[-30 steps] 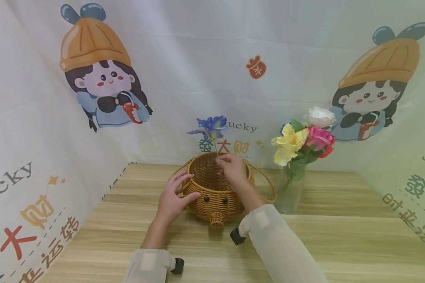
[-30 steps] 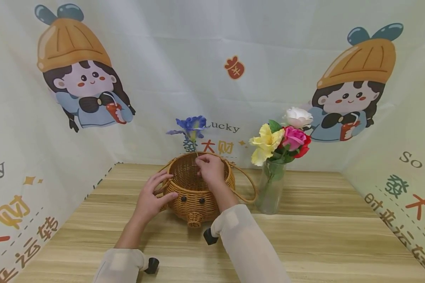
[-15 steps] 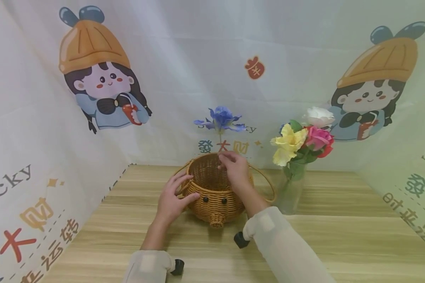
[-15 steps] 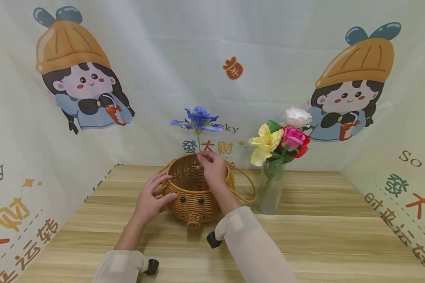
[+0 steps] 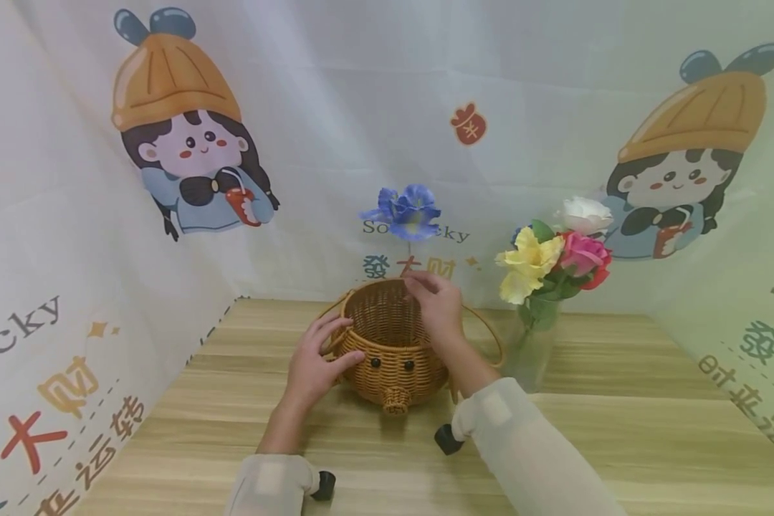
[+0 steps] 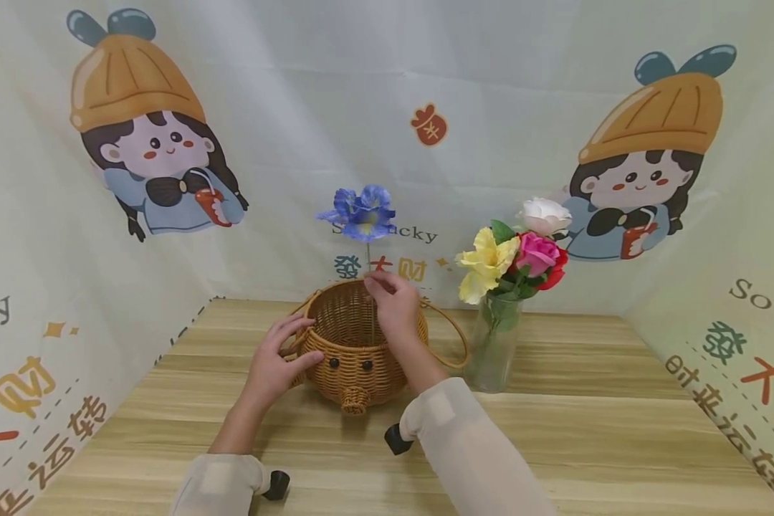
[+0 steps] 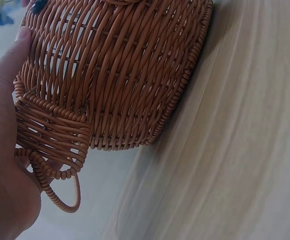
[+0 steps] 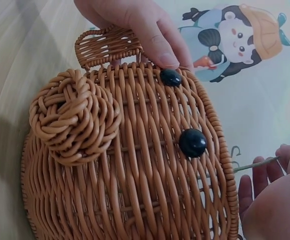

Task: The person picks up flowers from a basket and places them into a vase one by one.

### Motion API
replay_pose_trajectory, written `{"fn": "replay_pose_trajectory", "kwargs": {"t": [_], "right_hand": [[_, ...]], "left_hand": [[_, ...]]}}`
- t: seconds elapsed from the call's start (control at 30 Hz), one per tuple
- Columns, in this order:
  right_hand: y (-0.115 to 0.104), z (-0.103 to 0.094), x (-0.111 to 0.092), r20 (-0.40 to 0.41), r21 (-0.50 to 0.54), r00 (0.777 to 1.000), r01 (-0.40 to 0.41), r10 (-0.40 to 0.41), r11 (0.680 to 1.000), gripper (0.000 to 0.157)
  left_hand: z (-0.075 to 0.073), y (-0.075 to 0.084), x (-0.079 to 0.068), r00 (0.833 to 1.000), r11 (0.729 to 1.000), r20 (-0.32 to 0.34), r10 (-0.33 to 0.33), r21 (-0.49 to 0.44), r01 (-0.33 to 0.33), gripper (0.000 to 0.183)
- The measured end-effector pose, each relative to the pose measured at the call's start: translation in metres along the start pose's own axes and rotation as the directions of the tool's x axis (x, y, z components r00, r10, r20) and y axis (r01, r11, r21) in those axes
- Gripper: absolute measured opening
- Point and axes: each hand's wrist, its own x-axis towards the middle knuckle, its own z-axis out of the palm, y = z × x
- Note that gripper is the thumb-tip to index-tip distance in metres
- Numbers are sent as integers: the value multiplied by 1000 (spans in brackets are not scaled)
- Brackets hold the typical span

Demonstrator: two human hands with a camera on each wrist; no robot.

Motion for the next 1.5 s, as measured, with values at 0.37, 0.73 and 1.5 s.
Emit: {"fn": "replay_pose_trajectory", "kwargs": {"t": [0.37,0.73,1.5], "right_hand": [[-7,-12,-8,-85,-19,989,121,-122,992,23],[-25,-29,-8,-168,56,971,180,-169,982,21],[-53,-82,-5,-343,199,896,362,-281,911,12]], "left_hand": [[0,-1,-1,1000,1000,-3,-7,11,7,59],[0,0,-1,1000,1000,-6,-10,15,10,58],[1,1,0,1000,1000,-3,-15,21,15,59]]}}
